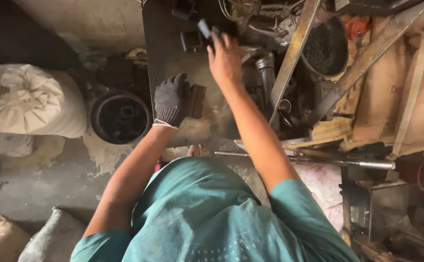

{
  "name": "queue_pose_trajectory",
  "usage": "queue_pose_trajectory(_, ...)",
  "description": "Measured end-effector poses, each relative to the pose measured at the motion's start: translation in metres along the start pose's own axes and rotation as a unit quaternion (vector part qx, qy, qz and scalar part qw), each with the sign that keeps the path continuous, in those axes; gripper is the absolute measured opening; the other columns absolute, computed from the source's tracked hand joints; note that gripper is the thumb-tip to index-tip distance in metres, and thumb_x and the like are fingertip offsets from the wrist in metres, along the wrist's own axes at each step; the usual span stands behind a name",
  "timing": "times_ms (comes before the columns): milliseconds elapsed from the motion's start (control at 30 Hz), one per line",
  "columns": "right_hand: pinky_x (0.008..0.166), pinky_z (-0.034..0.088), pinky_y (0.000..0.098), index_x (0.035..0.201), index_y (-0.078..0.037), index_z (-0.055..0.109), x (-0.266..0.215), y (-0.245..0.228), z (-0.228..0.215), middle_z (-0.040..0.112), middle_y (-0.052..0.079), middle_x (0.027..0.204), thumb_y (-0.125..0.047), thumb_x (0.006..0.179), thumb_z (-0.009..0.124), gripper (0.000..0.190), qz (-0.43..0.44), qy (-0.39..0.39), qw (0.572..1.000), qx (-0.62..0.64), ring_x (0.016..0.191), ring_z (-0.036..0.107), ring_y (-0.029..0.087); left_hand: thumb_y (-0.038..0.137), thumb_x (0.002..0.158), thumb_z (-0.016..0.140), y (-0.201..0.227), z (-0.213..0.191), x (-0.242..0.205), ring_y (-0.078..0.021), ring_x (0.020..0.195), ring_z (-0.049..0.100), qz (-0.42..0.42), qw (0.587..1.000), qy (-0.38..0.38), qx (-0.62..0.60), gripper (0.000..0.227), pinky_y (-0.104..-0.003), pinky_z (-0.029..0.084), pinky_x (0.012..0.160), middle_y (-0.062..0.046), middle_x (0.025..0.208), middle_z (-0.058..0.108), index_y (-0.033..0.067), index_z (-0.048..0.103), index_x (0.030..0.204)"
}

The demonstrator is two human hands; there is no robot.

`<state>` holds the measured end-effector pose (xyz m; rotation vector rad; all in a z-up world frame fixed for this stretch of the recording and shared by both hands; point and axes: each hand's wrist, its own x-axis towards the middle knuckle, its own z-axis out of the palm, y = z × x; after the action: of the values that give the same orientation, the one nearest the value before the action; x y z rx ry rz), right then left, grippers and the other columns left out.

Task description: The person operates a manual press machine by placing small metal blocks into the press, pulling a lever to activate the press, and then removing the pressed blocks. The person repeats this process multiple times, handling the blocks and lever with gloved hands.

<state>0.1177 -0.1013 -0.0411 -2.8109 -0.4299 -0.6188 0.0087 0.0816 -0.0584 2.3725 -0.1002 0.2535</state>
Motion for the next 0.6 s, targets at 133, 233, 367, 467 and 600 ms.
queue_pose_trajectory(133, 0.094, 0.054, 0.0441, 0.123, -0.010, 0.071, -0.070, -0.040, -0.030, 0.068, 0.012, 0.117, -0.009, 0.098, 0.070, 0.025, 0.011, 0.009, 0.992, 0.125, 0.110, 0.063, 0.035, 0.024, 0.094, 0.063, -0.003, 0.000, -0.002, -0.0401, 0.097, 0.068, 0.021, 0.999, 0.022, -0.011, 0.032, -0.052, 0.050, 0.083, -0.019, 0.109, 0.073, 0.0077, 0.067, 0.122)
queue_pose_trajectory(233, 0.085, 0.056, 0.0400, 0.117, -0.007, 0.072, -0.112, -0.047, -0.070, 0.071, 0.014, 0.110, -0.005, 0.096, 0.072, 0.021, 0.024, -0.007, 0.977, 0.213, 0.100, 0.068, 0.033, 0.023, 0.095, 0.063, -0.006, 0.003, -0.002, -0.0408, 0.097, 0.067, 0.022, 0.999, 0.025, -0.023, 0.032, -0.052, 0.050, 0.084, -0.020, 0.109, 0.073, 0.0070, 0.067, 0.122)
queue_pose_trajectory(367, 0.064, 0.053, 0.0323, 0.111, -0.005, 0.076, -0.154, -0.022, -0.138, 0.072, 0.013, 0.089, -0.005, 0.095, 0.075, 0.016, 0.101, -0.030, 0.967, 0.231, 0.072, 0.070, 0.023, 0.021, 0.097, 0.062, -0.004, 0.001, -0.002, -0.0412, 0.099, 0.067, 0.011, 0.999, 0.006, -0.036, 0.031, -0.052, 0.051, 0.085, -0.020, 0.110, 0.073, 0.0070, 0.067, 0.123)
queue_pose_trajectory(467, 0.070, 0.055, 0.0279, 0.115, -0.001, 0.071, -0.177, 0.004, -0.169, 0.072, 0.012, 0.093, -0.003, 0.101, 0.068, 0.014, 0.073, 0.079, 0.967, 0.230, 0.078, 0.070, 0.016, 0.021, 0.100, 0.061, 0.006, -0.006, 0.001, -0.0407, 0.100, 0.065, 0.001, 1.000, -0.003, -0.005, 0.030, -0.053, 0.049, 0.087, -0.020, 0.111, 0.071, 0.0081, 0.067, 0.127)
queue_pose_trajectory(600, 0.063, 0.050, 0.0228, 0.118, 0.002, 0.069, -0.201, 0.031, -0.169, 0.069, 0.007, 0.086, -0.006, 0.104, 0.065, 0.016, 0.217, 0.104, 0.923, 0.301, 0.069, 0.064, 0.009, 0.024, 0.095, 0.064, 0.029, -0.004, 0.004, -0.0388, 0.107, 0.065, 0.078, 0.993, 0.042, 0.082, 0.028, -0.051, 0.048, 0.088, -0.015, 0.117, 0.071, 0.0101, 0.068, 0.119)
